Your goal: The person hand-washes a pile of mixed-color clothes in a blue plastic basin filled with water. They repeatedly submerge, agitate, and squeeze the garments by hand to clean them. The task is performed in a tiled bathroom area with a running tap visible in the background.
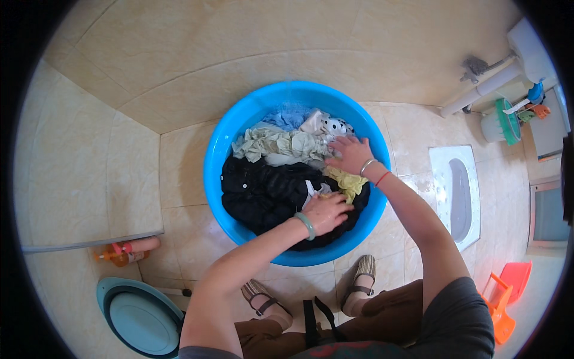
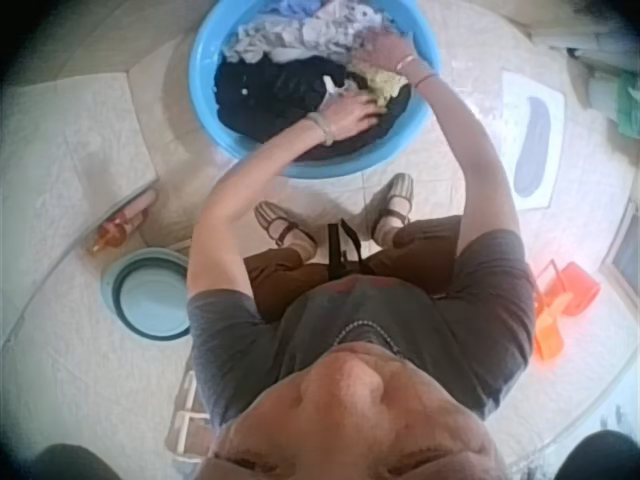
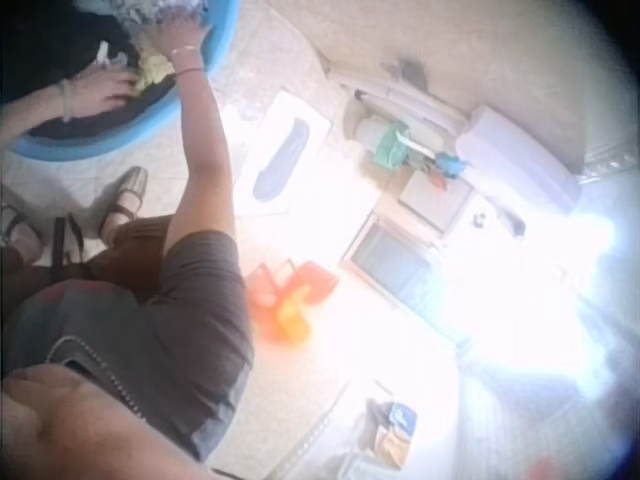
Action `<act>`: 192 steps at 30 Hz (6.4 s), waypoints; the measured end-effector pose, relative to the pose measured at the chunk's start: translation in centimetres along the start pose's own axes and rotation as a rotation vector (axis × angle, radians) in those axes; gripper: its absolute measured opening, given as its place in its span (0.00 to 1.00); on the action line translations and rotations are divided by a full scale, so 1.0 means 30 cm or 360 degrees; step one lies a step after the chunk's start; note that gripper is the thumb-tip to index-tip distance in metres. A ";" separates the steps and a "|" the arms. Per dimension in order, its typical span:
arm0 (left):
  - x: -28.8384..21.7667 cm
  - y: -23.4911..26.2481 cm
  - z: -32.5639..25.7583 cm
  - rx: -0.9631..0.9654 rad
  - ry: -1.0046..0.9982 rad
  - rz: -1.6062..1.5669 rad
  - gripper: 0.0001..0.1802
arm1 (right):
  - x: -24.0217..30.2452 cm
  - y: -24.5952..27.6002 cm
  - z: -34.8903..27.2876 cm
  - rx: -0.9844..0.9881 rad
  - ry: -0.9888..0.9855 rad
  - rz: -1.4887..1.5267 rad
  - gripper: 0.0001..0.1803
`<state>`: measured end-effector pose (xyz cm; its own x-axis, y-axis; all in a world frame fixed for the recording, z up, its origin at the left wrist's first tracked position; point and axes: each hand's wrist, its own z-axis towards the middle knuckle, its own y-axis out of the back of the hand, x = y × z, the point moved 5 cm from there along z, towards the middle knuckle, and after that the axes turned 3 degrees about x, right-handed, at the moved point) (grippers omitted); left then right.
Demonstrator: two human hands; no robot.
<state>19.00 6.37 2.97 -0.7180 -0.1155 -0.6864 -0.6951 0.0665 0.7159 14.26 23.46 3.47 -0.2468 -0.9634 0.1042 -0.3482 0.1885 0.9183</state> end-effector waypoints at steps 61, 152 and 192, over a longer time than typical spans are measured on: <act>0.302 0.259 -0.069 -0.0386 0.0236 -0.0167 0.18 | 0.140 -0.023 0.163 -0.0373 0.0316 0.0206 0.35; 0.482 0.402 -0.212 -0.0883 0.0998 0.0574 0.35 | 0.367 -0.044 0.023 -0.0618 0.0626 0.0160 0.34; 0.294 0.143 -0.104 0.0008 0.0968 0.0558 0.48 | 0.149 -0.125 0.338 -0.0118 0.0263 0.0278 0.37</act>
<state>9.80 2.55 0.38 -0.7527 -0.6203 -0.2205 -0.4274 0.2057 0.8804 5.28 20.37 -3.38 -0.1441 -0.9367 0.3192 -0.2445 0.3462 0.9057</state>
